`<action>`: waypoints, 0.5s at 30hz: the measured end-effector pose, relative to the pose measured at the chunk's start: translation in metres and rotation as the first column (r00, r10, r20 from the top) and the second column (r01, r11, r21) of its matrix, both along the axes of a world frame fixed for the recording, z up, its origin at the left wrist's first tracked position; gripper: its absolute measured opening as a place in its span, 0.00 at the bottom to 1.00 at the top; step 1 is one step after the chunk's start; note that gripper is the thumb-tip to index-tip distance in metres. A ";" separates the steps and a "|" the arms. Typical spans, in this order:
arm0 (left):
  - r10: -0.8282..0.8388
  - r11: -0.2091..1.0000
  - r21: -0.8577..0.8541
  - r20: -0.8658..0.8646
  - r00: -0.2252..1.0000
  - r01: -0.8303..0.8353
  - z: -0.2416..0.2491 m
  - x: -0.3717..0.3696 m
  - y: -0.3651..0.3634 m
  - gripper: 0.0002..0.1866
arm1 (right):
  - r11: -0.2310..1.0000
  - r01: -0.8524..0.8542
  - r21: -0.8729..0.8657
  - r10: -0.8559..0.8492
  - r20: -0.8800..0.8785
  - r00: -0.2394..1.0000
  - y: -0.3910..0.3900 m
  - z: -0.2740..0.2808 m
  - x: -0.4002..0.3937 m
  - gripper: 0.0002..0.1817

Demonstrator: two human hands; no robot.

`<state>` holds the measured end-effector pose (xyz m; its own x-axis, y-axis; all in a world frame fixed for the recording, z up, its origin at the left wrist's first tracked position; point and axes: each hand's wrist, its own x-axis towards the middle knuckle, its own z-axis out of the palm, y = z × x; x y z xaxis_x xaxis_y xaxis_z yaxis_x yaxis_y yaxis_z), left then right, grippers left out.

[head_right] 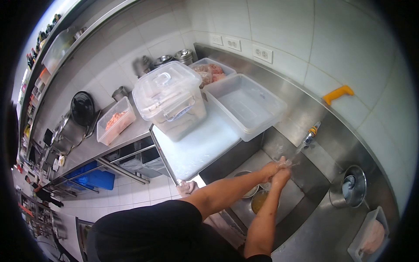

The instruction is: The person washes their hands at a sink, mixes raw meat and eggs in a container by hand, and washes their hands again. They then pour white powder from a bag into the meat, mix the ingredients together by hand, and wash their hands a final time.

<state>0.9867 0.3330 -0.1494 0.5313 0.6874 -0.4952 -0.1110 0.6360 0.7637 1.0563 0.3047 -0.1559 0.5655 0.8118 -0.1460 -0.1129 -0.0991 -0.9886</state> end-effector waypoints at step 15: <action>0.279 0.924 0.252 0.073 0.958 -0.288 0.036 0.015 -0.019 0.23 | 0.932 0.091 0.350 0.064 -0.409 0.910 -0.005 -0.032 -0.020 0.22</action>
